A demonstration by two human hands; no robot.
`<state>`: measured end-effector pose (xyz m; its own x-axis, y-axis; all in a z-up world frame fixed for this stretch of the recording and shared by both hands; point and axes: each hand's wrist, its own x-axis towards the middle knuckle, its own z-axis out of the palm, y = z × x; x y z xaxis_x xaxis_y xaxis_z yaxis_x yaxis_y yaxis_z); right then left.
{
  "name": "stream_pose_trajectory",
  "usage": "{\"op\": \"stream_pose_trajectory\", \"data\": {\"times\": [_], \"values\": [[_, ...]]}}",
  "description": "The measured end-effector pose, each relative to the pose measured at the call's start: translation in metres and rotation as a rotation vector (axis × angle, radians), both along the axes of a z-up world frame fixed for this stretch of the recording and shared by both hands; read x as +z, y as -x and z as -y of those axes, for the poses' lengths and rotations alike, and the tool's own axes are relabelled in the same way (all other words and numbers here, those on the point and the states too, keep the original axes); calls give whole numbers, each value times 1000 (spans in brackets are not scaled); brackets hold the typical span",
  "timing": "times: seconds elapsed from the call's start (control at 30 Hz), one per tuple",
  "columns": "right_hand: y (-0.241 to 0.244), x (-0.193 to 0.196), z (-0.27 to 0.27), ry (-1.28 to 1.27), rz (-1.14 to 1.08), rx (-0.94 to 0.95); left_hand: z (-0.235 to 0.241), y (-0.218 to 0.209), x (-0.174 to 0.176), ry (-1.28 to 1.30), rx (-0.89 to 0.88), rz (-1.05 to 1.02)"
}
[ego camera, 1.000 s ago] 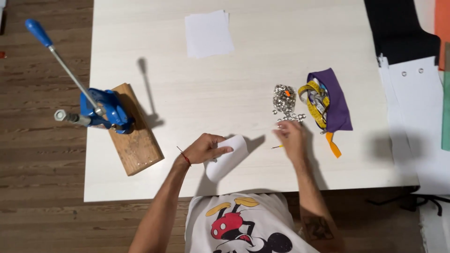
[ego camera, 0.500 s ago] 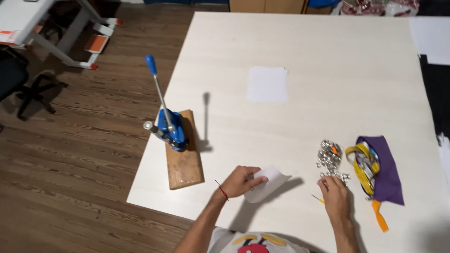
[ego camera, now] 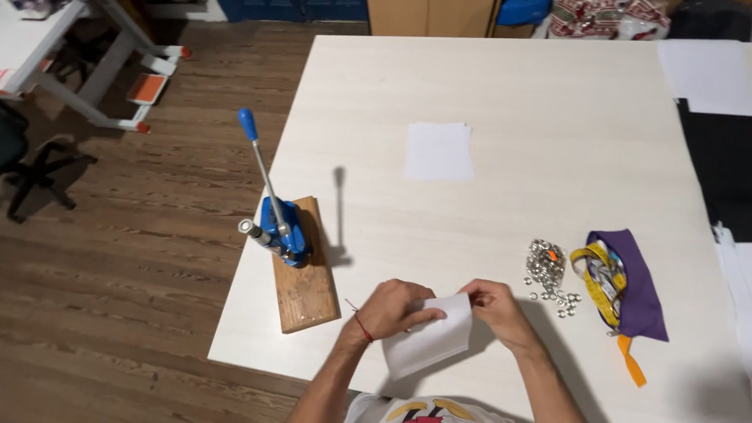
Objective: Marking material and using a manual press to install metal grommets
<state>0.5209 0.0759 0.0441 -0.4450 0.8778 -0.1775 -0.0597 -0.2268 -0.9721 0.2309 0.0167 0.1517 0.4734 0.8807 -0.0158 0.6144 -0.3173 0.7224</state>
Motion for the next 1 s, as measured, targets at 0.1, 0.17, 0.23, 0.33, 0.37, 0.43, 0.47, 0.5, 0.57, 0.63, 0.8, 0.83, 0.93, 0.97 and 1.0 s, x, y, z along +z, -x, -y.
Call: {"op": "stream_pose_trajectory", "data": {"times": [0.1,0.17,0.23,0.33,0.37,0.43,0.47,0.5,0.57,0.63,0.8,0.83,0.93,0.97,1.0], "values": [[15,0,2,50,-105,44,0,11,16,61,62,30],[23,4,2,62,-95,-1,-1,14,19,105,90,60],[28,0,4,75,-143,31,-1,13,12,143,155,91],[38,28,19,71,-145,-2,-9,17,19,115,195,115],[35,38,28,103,-132,-1,-3,14,22,148,200,125],[39,63,17,99,-237,-23,-13,17,36,141,256,229],[37,65,16,96,-237,-18,-14,18,37,136,261,230],[35,68,16,150,-302,-12,-15,18,40,146,271,250],[31,72,13,199,-367,-8,-19,18,50,150,277,270],[31,74,10,155,-417,-4,-21,17,63,132,268,271],[43,90,12,59,-293,-101,-20,10,67,113,274,306],[44,86,12,92,-309,-133,-20,10,68,112,277,325],[35,62,7,117,-343,-107,-14,6,90,141,272,406],[36,65,9,118,-344,-107,-14,6,87,142,273,405],[36,67,10,130,-350,-99,-14,5,85,172,262,448]]}}
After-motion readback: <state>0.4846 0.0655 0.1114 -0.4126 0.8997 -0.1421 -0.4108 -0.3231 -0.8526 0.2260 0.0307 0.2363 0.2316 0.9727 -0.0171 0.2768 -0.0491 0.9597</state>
